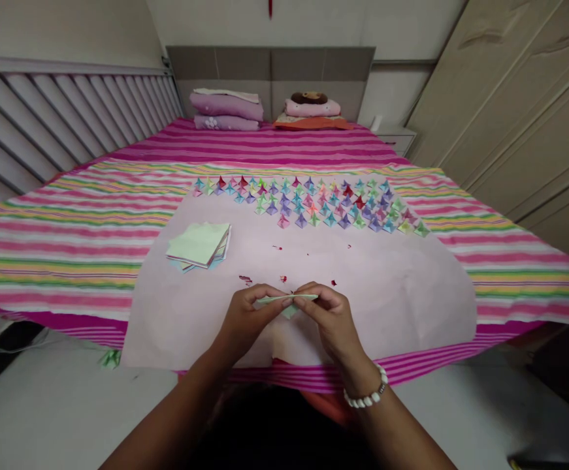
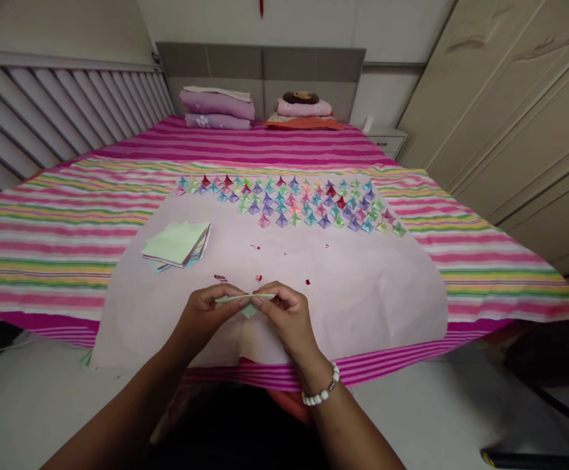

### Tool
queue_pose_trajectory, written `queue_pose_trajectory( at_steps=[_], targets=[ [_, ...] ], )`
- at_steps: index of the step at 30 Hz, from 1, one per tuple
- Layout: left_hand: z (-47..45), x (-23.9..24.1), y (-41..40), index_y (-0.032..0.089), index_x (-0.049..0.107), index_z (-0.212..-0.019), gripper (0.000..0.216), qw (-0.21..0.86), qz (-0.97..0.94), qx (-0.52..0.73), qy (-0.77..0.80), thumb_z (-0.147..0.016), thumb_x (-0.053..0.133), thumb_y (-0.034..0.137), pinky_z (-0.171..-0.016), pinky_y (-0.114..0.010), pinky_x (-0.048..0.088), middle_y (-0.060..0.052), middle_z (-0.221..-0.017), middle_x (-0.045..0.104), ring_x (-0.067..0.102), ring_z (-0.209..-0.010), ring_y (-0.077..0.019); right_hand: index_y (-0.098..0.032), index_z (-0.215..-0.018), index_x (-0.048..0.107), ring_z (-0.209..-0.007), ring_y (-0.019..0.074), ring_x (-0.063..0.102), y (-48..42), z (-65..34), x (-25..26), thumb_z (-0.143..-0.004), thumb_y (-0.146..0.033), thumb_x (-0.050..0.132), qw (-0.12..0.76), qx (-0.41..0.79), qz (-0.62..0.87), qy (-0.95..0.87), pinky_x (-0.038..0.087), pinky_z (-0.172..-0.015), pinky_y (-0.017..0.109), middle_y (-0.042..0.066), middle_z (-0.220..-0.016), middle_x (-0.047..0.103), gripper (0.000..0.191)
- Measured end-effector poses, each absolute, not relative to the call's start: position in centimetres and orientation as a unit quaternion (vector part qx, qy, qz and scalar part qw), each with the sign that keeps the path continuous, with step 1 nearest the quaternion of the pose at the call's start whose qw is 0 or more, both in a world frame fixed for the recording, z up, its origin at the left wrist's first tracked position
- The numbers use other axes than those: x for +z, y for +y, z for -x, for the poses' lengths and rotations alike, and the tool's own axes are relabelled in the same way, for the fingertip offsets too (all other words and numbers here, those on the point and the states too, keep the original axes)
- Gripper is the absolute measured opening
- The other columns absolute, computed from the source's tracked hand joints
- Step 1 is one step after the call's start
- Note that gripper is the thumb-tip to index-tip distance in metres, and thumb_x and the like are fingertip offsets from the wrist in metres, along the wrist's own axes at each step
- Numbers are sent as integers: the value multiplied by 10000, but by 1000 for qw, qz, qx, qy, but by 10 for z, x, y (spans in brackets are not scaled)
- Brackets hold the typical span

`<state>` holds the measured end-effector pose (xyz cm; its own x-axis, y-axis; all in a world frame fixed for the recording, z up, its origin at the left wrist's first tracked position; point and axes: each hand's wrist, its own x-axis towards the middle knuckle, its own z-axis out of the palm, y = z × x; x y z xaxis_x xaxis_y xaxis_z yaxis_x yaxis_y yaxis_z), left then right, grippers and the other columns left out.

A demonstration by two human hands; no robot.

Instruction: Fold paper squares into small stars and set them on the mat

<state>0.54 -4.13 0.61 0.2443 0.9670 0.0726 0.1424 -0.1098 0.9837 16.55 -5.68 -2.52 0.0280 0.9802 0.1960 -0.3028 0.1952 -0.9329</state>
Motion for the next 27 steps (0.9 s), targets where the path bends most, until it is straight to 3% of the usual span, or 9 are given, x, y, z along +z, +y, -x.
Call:
queue_pose_trajectory(
  at_steps=[6, 13, 17, 22, 27],
  targets=[
    [-1, 3, -38, 197, 746, -794, 120, 500, -577, 455, 458, -764, 685, 295, -763, -256, 487, -10, -805, 749, 657, -807, -162, -221, -730, 711, -683, 131, 564, -55, -167, -29, -754, -252, 724, 642, 520, 388, -410, 441, -676, 259, -17, -708, 663, 42],
    [-1, 0, -36, 186, 727, -764, 115, 499, -583, 461, 446, -747, 707, 298, -764, -262, 468, -7, -761, 712, 627, -790, -155, -198, -696, 686, -610, 125, 555, -58, -166, -25, -680, -254, 782, 579, 547, 423, -432, 435, -601, 249, -18, -664, 658, 113],
    [-10, -5, -38, 181, 705, -908, 244, 586, -537, 445, 413, -696, 745, 294, -774, -291, 474, -17, -827, 713, 633, -808, -170, -199, -667, 675, -621, 122, 545, -56, -163, -25, -690, -263, 770, 602, 519, 435, -422, 430, -632, 252, -24, -652, 650, 117],
    [-14, -12, -39, 158, 692, -736, 171, 590, -530, 426, 436, -718, 708, 327, -719, -271, 456, -4, -700, 671, 599, -721, -150, -202, -662, 666, -601, 117, 517, -55, -161, -29, -668, -273, 782, 629, 536, 425, -368, 404, -612, 249, -32, -621, 621, 136],
    [-6, -12, -34, 168, 719, -799, 183, 580, -519, 436, 452, -754, 678, 341, -734, -262, 438, 0, -705, 654, 566, -723, -139, -190, -632, 667, -590, 124, 503, -57, -160, -23, -740, -367, 713, 607, 580, 407, -360, 400, -613, 262, -14, -602, 601, 212]
  ],
)
